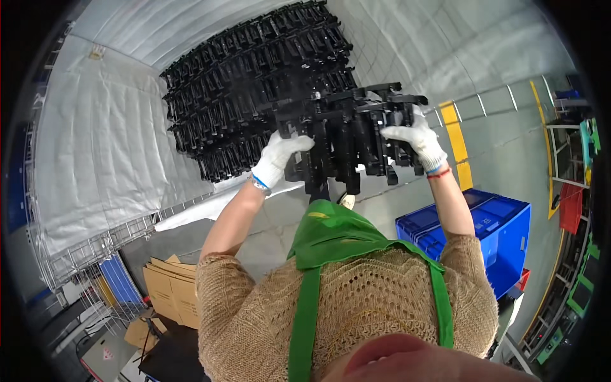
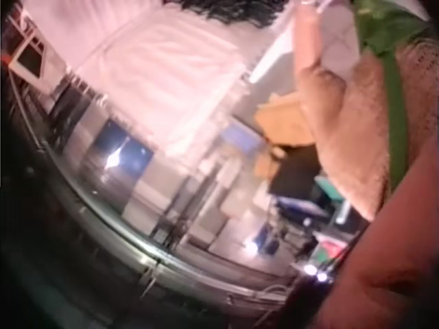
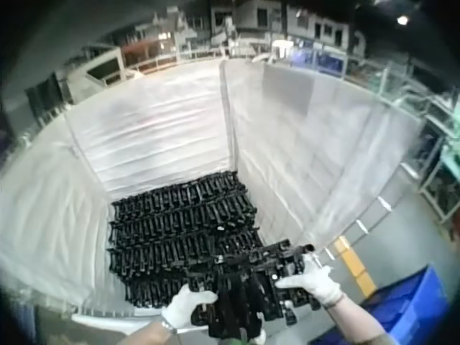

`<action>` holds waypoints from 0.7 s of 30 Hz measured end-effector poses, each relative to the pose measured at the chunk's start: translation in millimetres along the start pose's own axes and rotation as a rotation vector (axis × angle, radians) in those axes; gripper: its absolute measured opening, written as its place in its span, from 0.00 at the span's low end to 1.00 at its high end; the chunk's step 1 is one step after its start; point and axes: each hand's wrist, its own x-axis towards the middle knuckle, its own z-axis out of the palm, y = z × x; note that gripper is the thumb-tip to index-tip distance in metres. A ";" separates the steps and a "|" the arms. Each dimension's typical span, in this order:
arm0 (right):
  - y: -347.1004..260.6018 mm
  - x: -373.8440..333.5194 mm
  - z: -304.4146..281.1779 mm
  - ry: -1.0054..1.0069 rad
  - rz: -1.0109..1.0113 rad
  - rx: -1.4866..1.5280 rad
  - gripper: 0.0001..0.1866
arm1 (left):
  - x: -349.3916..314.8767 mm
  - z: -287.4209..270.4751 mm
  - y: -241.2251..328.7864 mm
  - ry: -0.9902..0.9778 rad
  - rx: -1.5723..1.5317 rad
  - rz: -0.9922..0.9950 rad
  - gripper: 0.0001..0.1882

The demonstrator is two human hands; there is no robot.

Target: Assembling plastic housing components and parts at a factory workstation.

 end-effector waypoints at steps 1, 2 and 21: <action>6.5 27.5 9.3 -0.055 0.098 -0.019 0.44 | 18.8 -3.5 -10.6 0.008 -0.027 -0.033 0.12; 12.4 59.4 16.6 -0.226 0.220 0.145 0.38 | 41.7 -6.7 -22.0 0.095 -0.100 -0.072 0.12; 220.1 446.0 182.0 -0.290 0.903 0.541 0.16 | 499.4 -168.1 -76.5 0.013 -0.053 -0.504 0.13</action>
